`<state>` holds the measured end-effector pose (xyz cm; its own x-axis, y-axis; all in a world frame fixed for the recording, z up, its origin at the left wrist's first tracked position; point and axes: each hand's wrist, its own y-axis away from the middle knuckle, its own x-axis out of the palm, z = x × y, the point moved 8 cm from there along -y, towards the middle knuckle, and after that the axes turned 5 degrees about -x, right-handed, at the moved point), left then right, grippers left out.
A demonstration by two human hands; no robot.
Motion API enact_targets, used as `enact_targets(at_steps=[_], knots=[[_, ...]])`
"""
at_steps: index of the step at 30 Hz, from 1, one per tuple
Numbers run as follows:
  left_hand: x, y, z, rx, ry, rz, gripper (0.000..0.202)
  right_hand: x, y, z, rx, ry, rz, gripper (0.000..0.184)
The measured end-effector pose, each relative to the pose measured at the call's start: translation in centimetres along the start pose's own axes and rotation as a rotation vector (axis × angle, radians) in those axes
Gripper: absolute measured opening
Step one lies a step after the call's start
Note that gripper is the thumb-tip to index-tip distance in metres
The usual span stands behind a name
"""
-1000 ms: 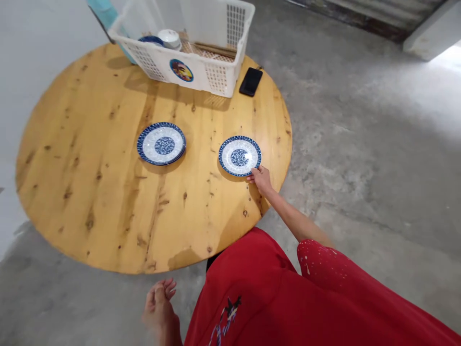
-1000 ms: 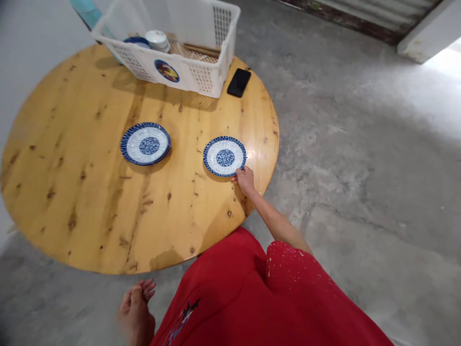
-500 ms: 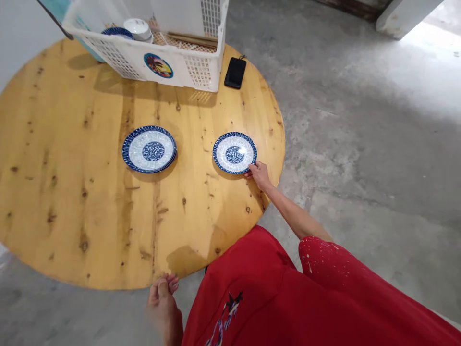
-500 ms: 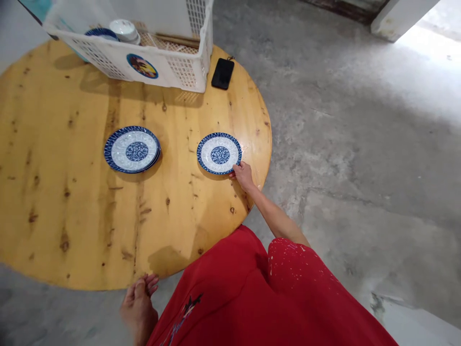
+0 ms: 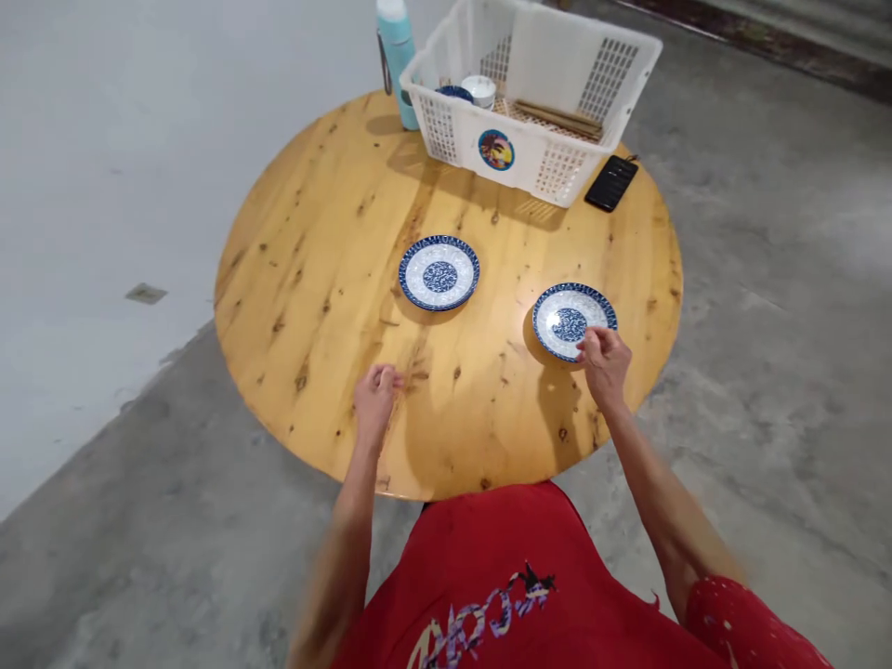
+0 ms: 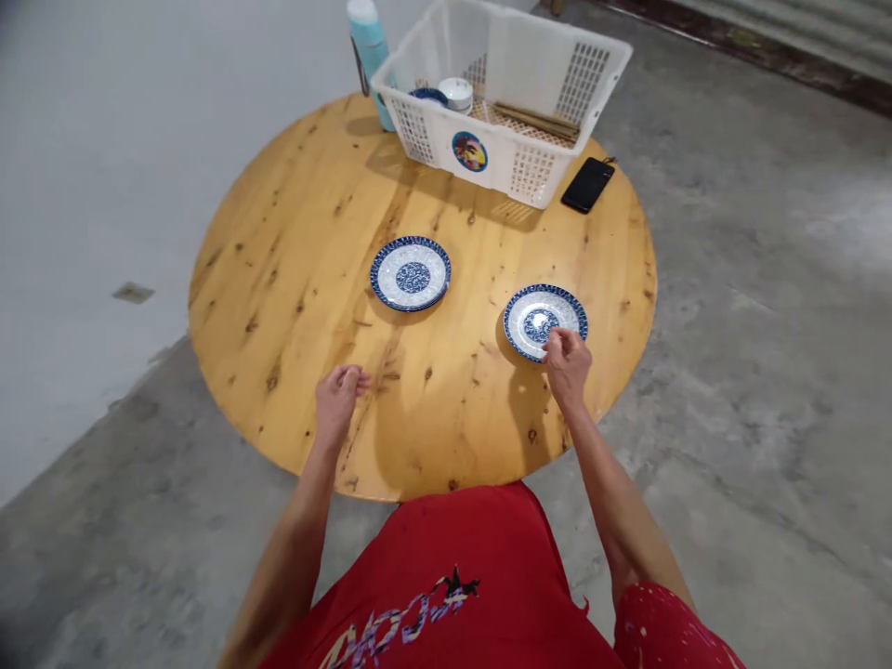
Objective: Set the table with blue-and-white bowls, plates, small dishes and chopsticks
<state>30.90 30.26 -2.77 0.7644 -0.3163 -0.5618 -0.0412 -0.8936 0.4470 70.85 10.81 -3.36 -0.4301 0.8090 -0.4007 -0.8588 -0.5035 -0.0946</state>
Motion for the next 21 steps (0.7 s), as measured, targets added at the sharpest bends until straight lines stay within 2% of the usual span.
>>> enact_targets(at_steps=[3, 5, 7, 9, 12, 15, 18, 21], knots=[[0.6, -4.0, -3.3, 0.072, 0.007, -0.011, 0.039, 6.7, -1.6, 3.4, -0.034, -0.035, 0.22, 0.022], [1.0, -6.8, -5.1, 0.115, 0.005, -0.015, 0.04, 11.1, -2.9, 4.8, -0.068, -0.04, 0.34, 0.02], [1.3, -9.6, -6.8, 0.148, -0.007, -0.021, 0.038, 14.8, -4.3, 5.3, -0.085, -0.013, 0.402, 0.021], [1.7, -12.3, -8.1, 0.168, -0.027, -0.027, 0.032, 17.7, -5.9, 5.2, -0.1, 0.058, 0.408, 0.022], [2.4, -16.0, -9.5, 0.199, -0.103, -0.04, 0.025, 21.0, -7.9, 5.5, -0.175, 0.16, 0.402, 0.022], [3.1, -18.4, -10.7, 0.249, -0.244, -0.079, 0.018, 23.5, -9.0, 6.0, -0.244, 0.273, 0.424, 0.015], [3.5, -19.8, -11.4, 0.269, -0.291, -0.109, 0.013, 24.9, -9.8, 5.6, -0.249, 0.374, 0.433, 0.011], [4.0, -20.5, -11.7, 0.269, -0.315, -0.092, 0.015, 25.6, -10.3, 5.1, -0.279, 0.364, 0.428, 0.013]])
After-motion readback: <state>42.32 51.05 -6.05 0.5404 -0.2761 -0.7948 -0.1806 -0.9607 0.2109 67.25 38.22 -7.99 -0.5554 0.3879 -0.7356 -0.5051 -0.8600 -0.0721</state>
